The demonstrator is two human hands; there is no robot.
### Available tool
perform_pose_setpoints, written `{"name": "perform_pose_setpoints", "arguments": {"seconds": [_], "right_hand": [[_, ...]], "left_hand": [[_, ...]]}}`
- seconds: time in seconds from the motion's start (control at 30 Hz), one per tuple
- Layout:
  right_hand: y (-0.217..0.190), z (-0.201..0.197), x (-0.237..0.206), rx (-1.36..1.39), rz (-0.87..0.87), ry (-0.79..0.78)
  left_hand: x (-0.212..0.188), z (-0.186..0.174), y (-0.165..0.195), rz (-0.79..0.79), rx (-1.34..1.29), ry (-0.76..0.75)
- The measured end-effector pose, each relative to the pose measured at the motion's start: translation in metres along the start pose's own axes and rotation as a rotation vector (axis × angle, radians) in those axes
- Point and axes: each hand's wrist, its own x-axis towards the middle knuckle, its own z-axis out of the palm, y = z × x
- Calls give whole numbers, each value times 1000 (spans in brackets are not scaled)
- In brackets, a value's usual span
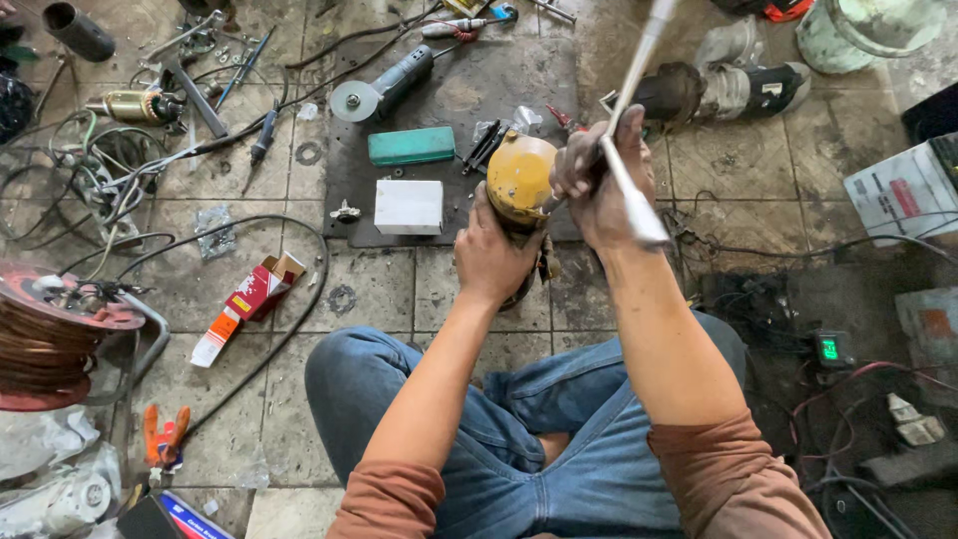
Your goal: The person sits on the floor and uses a wrench to loosen a bolt on a yellow cylindrical motor. They then use a hammer to tap the motor casing, likely to loosen a stuck part, and continue adjusting the bolt with the wrench.
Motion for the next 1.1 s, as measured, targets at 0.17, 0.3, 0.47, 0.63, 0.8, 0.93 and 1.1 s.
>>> {"name": "perform_pose_setpoints", "arguments": {"seconds": [0.17,0.3,0.47,0.63,0.8,0.93,1.1], "right_hand": [[-1,-6,16,-70,127,147],[7,7,15,-293,-33,375],[1,9,4,-493,-66,249],[-2,-1,7,-85,89,177],[9,-4,10,-159,126,220],[10,-2,11,-167,77,208],[8,14,10,-423,-118,309]], "left_hand": [[0,0,2,-8,13,3],[1,-1,1,25,21,24],[1,1,1,8,11,22],[0,0,2,0,9,13],[1,-2,3,32,9,33],[2,-2,4,-22,0,-6],[2,-3,3,-11,32,-21]]}}
